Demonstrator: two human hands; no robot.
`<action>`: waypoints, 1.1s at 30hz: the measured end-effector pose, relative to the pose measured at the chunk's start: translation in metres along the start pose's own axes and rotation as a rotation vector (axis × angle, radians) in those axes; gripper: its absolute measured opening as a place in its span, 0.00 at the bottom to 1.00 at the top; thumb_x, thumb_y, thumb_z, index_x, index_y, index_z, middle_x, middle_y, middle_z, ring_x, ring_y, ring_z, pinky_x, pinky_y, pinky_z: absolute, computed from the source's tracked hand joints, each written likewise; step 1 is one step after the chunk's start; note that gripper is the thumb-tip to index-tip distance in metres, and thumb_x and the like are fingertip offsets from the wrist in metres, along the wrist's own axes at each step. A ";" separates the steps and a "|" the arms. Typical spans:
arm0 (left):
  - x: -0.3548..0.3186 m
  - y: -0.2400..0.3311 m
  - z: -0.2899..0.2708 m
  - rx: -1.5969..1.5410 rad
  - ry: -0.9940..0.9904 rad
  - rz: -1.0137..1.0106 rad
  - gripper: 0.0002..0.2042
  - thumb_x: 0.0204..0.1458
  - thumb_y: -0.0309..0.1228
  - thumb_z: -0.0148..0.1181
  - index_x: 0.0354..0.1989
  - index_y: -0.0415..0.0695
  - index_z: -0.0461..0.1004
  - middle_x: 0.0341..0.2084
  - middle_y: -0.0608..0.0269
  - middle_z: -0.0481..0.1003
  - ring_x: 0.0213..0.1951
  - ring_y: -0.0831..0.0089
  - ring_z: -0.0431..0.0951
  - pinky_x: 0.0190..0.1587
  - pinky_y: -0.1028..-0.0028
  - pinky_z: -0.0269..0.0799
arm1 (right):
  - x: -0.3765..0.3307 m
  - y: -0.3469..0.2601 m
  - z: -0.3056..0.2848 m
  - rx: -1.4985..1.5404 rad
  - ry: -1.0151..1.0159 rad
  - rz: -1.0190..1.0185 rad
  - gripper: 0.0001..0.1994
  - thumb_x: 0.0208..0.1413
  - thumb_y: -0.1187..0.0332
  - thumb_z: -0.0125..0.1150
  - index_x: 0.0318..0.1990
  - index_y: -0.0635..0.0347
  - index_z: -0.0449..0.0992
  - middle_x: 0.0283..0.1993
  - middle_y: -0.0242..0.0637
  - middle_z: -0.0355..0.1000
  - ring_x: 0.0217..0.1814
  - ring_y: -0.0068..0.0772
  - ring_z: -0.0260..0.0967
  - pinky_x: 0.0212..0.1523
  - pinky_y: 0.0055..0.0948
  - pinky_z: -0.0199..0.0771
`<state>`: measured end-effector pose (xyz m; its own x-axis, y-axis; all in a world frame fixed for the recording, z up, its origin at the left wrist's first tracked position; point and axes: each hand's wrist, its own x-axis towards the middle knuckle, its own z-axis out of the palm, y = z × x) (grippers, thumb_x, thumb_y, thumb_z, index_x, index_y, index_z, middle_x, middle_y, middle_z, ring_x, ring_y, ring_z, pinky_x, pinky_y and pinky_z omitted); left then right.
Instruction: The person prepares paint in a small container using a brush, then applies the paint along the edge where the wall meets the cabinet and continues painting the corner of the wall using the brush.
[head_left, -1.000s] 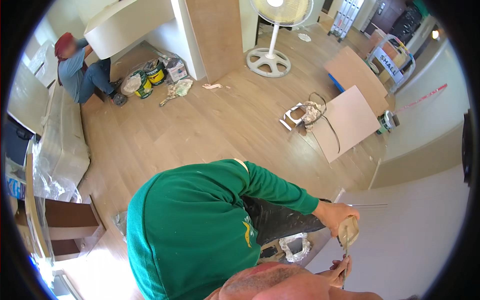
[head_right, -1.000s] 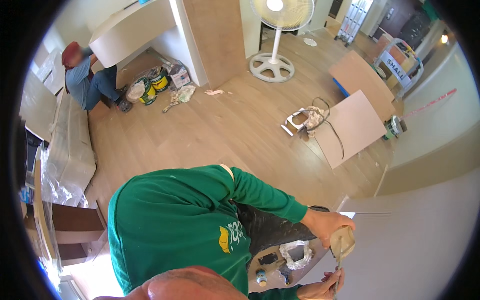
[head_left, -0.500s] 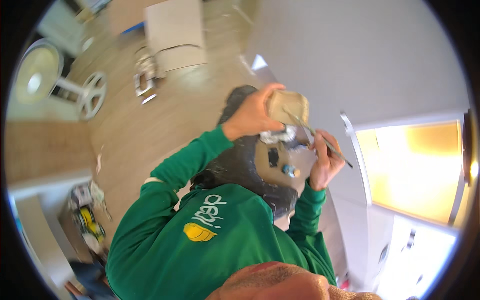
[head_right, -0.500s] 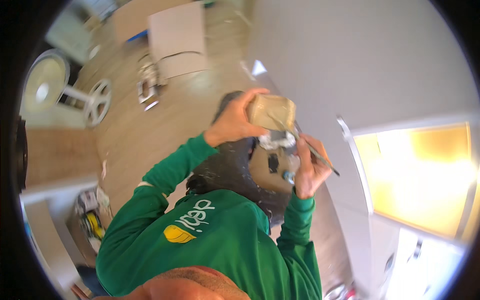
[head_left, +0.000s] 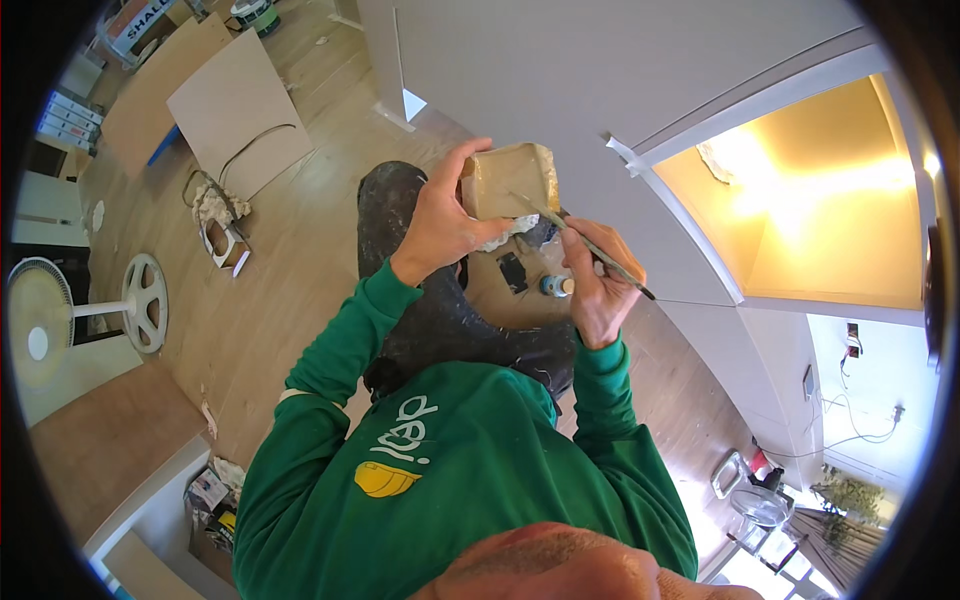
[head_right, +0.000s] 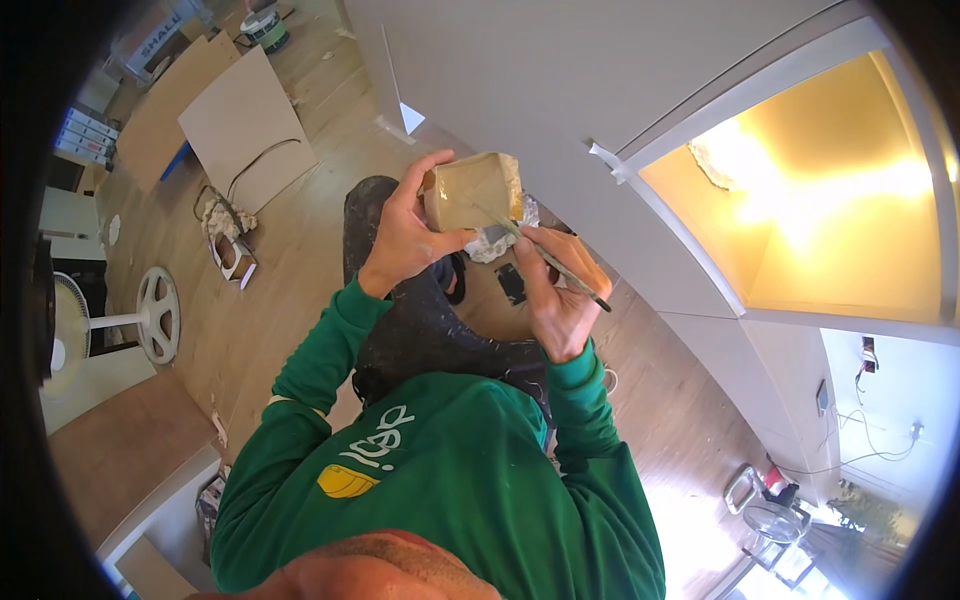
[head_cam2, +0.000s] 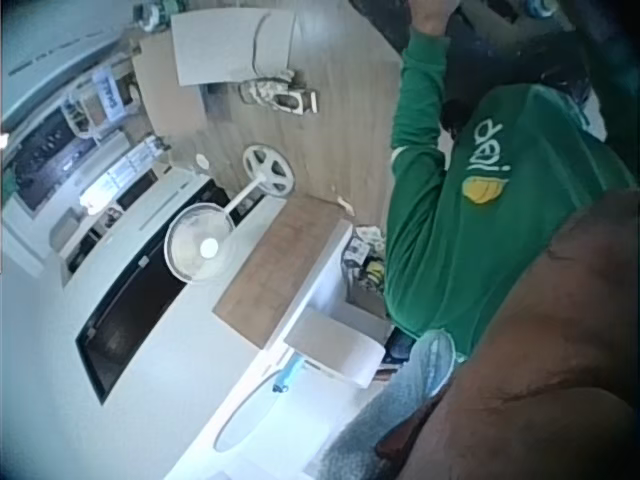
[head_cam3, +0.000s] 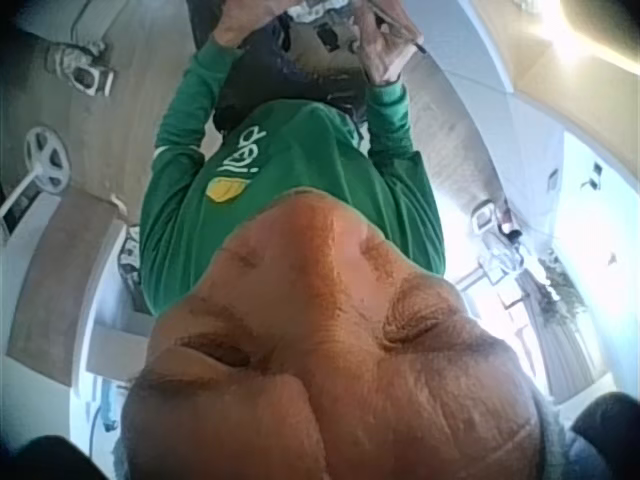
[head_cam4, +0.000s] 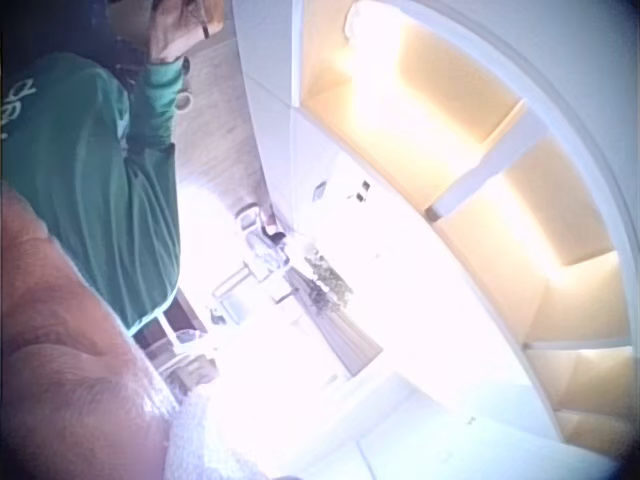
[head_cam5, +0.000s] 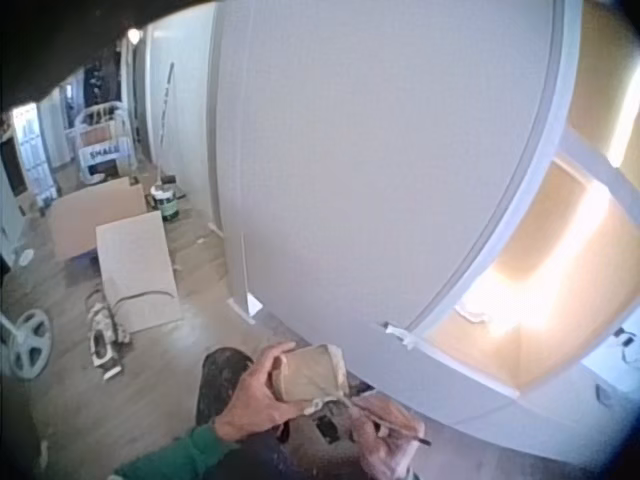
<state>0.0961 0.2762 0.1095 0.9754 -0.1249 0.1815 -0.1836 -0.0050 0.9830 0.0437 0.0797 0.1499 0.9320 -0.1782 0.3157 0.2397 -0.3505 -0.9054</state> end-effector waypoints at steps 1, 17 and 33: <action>0.000 -0.002 0.002 -0.003 -0.003 0.003 0.42 0.37 0.16 0.72 0.66 0.43 0.59 0.51 0.60 0.71 0.53 0.71 0.73 0.56 0.69 0.71 | 0.000 0.002 -0.006 -0.006 0.037 -0.002 0.07 0.55 0.74 0.66 0.40 0.65 0.82 0.33 0.36 0.77 0.35 0.24 0.72 0.38 0.26 0.73; 0.005 -0.009 0.018 0.017 -0.083 0.034 0.44 0.34 0.16 0.73 0.66 0.43 0.59 0.52 0.60 0.70 0.55 0.70 0.71 0.59 0.69 0.69 | -0.003 0.012 -0.001 0.212 -0.046 0.132 0.07 0.55 0.75 0.66 0.41 0.66 0.81 0.34 0.33 0.76 0.34 0.19 0.69 0.36 0.21 0.71; 0.008 -0.017 0.032 -0.016 -0.184 0.016 0.42 0.35 0.20 0.71 0.65 0.45 0.60 0.49 0.56 0.71 0.50 0.67 0.74 0.52 0.69 0.71 | -0.003 0.009 -0.025 0.203 -0.013 0.171 0.05 0.55 0.79 0.61 0.38 0.68 0.81 0.33 0.34 0.74 0.30 0.19 0.66 0.30 0.21 0.66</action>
<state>0.1033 0.2430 0.0938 0.9334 -0.3039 0.1905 -0.1955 0.0143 0.9806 0.0358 0.0539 0.1478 0.9667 -0.2064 0.1511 0.1272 -0.1247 -0.9840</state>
